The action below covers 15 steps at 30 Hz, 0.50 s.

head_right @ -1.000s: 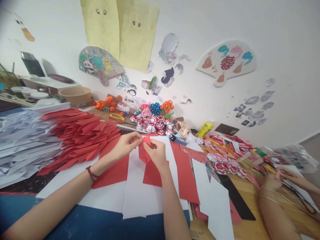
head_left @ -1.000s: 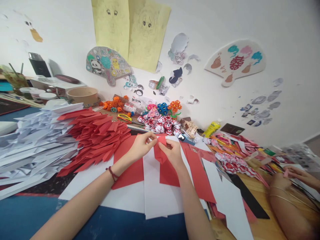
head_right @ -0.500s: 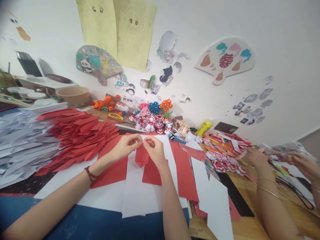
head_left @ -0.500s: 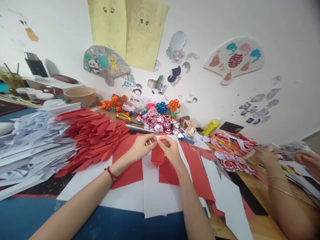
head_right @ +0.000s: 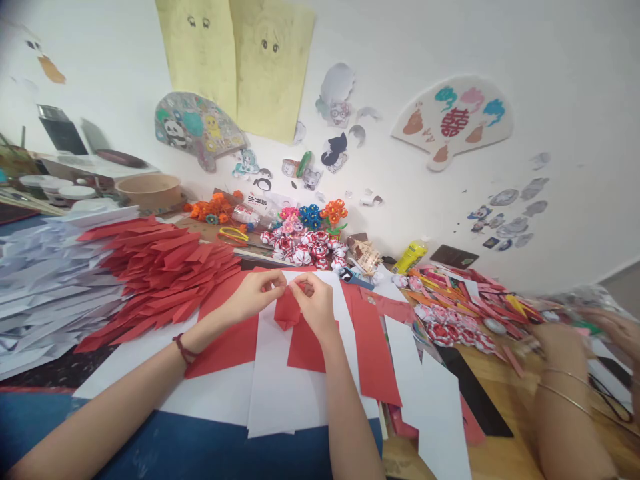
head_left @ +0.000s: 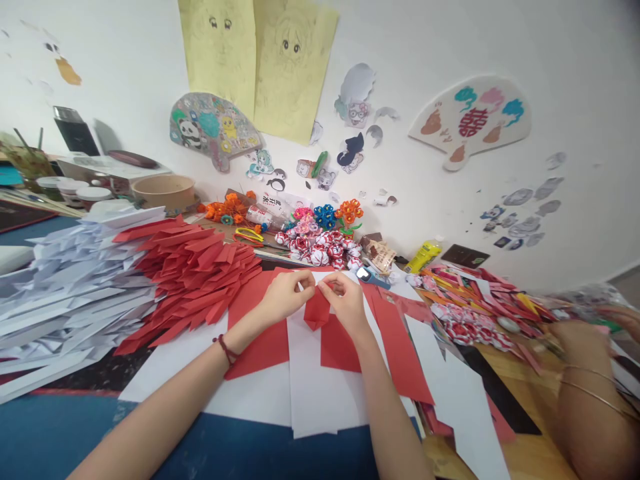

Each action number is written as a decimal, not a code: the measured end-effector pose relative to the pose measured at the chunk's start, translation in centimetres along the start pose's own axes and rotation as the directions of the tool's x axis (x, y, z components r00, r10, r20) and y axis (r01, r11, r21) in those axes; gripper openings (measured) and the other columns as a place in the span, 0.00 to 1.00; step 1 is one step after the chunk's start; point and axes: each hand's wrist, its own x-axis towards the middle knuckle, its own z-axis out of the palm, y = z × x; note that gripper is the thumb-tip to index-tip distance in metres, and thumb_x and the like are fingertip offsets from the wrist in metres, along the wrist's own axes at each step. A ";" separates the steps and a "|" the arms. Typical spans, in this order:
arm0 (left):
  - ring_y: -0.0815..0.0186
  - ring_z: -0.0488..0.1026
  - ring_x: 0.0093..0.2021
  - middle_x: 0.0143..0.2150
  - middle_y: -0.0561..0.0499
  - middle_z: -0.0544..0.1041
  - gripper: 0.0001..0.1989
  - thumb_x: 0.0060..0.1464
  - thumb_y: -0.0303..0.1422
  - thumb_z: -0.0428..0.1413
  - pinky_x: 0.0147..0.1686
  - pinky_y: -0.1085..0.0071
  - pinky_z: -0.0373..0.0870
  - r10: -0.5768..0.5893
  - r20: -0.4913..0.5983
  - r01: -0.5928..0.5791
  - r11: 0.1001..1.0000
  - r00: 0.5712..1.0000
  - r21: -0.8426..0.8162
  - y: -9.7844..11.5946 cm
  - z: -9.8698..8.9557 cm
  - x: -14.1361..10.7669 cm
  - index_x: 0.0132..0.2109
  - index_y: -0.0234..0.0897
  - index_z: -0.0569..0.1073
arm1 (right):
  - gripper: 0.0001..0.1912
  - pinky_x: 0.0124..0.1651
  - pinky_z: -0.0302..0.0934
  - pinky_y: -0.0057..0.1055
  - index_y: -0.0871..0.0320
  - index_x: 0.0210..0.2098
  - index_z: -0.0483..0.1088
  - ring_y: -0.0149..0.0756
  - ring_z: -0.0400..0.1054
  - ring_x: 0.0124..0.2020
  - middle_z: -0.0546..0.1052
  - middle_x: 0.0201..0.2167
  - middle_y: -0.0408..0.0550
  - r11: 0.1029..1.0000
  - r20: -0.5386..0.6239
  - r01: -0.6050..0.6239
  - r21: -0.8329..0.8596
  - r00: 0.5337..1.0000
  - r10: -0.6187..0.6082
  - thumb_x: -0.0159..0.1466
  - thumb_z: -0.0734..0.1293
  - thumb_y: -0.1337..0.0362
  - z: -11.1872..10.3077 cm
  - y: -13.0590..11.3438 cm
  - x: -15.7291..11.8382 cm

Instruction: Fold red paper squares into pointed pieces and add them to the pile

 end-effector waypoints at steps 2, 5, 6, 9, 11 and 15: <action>0.69 0.69 0.29 0.30 0.54 0.75 0.06 0.49 0.30 0.50 0.30 0.75 0.62 -0.005 0.000 0.005 1.000 1.000 0.006 0.1 0.0 0.0 0.30 0.37 0.71 | 0.11 0.33 0.60 0.29 0.57 0.31 0.72 0.35 0.68 0.30 0.75 0.29 0.46 1.000 -0.028 -0.002 0.000 1.000 0.002 0.59 0.67 0.56 -0.1 0.1 0.1; 0.69 0.69 0.29 0.30 0.54 0.75 0.05 0.49 0.30 0.50 0.30 0.75 0.62 -0.004 -0.006 0.004 1.000 1.000 0.012 0.0 -0.1 0.0 0.30 0.38 0.71 | 0.11 0.33 0.61 0.30 0.57 0.31 0.72 0.35 0.68 0.31 0.75 0.29 0.46 1.000 -0.043 -0.009 -0.016 0.999 0.008 0.59 0.67 0.55 0.0 0.4 0.1; 0.69 0.69 0.29 0.30 0.54 0.75 0.05 0.49 0.30 0.50 0.30 0.75 0.62 -0.002 -0.011 0.003 1.000 1.000 0.013 0.0 -0.1 0.0 0.30 0.38 0.71 | 0.11 0.34 0.61 0.30 0.57 0.31 0.72 0.35 0.68 0.31 0.75 0.29 0.46 1.000 -0.048 -0.010 -0.018 0.999 0.009 0.58 0.67 0.55 0.0 0.5 0.2; 0.69 0.69 0.28 0.29 0.54 0.75 0.04 0.48 0.29 0.50 0.30 0.75 0.62 -0.003 -0.028 0.003 1.000 1.000 0.012 -0.2 -0.2 0.0 0.29 0.37 0.70 | 0.11 0.34 0.61 0.30 0.58 0.31 0.72 0.35 0.68 0.30 0.74 0.29 0.45 1.000 -0.109 -0.024 0.015 0.994 0.025 0.58 0.68 0.55 -0.4 0.9 0.4; 0.69 0.68 0.28 0.29 0.54 0.75 0.04 0.47 0.29 0.51 0.29 0.75 0.61 -0.010 -0.043 0.011 1.000 0.999 0.010 -0.3 -0.4 -0.1 0.29 0.37 0.70 | 0.12 0.33 0.60 0.29 0.58 0.31 0.71 0.34 0.67 0.30 0.74 0.28 0.45 0.997 -0.181 -0.047 0.056 0.982 0.057 0.58 0.68 0.55 -0.9 1.1 0.6; 0.69 0.69 0.29 0.31 0.54 0.76 0.05 0.51 0.30 0.51 0.30 0.75 0.62 0.011 -0.092 -0.013 1.000 0.996 -0.029 -0.3 -0.5 -0.1 0.32 0.38 0.72 | 0.13 0.29 0.58 0.27 0.58 0.31 0.70 0.32 0.64 0.26 0.72 0.27 0.44 0.989 -0.226 -0.081 0.125 0.968 0.108 0.57 0.69 0.53 -1.5 1.2 0.9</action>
